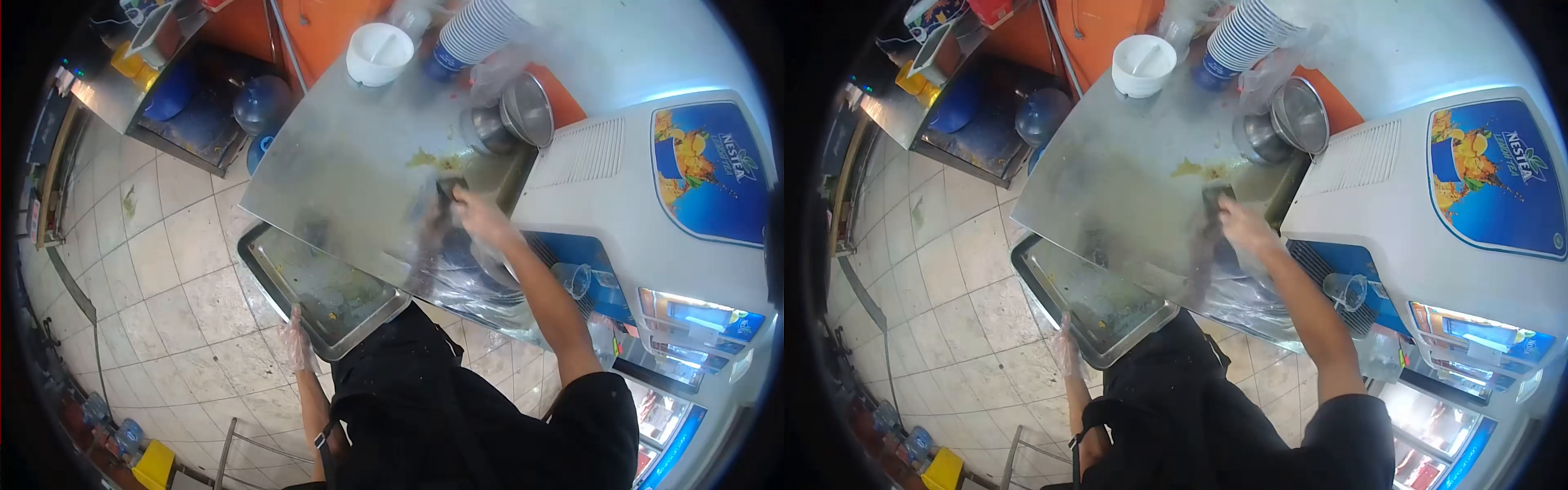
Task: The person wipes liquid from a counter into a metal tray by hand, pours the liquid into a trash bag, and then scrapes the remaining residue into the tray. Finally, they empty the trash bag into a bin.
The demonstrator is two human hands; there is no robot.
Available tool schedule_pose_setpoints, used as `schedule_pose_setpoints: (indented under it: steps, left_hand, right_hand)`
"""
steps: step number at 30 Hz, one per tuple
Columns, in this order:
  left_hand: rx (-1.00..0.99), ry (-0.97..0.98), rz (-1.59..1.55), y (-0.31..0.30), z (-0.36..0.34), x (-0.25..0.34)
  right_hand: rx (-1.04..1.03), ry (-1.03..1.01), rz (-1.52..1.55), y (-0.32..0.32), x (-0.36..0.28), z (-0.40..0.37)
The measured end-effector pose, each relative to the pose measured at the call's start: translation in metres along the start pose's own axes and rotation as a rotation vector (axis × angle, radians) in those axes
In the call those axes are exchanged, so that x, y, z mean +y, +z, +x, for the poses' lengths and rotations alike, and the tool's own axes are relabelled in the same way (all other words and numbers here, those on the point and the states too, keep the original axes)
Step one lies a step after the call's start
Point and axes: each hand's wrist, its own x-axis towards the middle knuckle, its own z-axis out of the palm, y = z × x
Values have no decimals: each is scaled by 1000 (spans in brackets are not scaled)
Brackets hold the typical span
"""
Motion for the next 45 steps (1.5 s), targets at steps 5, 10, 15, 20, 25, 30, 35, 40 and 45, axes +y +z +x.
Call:
schedule_pose_setpoints:
  steps: [5, 10, 15, 20, 25, 30, 35, 40, 45]
  left_hand:
    - [-24, 87, -99, -1, 4, -22]
    - [-40, -61, -267, 5, -14, 13]
    - [-20, -27, -306, 7, -5, 4]
    - [79, -33, -287, 14, 4, -17]
    - [94, -16, -473, 21, -17, 20]
    - [88, -145, -507, 24, -21, 19]
    - [139, -172, -529, 28, -24, 3]
    - [110, -178, -448, 31, -32, 17]
    - [123, -171, -444, 34, -25, -5]
  right_hand:
    - [-12, 8, 68, -7, -12, -8]
    - [-28, 9, -60, -17, -20, 21]
    - [-44, -70, -226, -83, -14, 8]
    - [-66, -5, -560, -136, -9, 19]
    - [-178, -89, -726, -143, 37, 37]
    - [-341, -147, -909, -153, 35, 66]
    - [-329, -256, -825, -128, 24, 84]
    - [-343, -408, -667, -104, -2, 104]
    - [-492, -549, -791, -110, -42, 123]
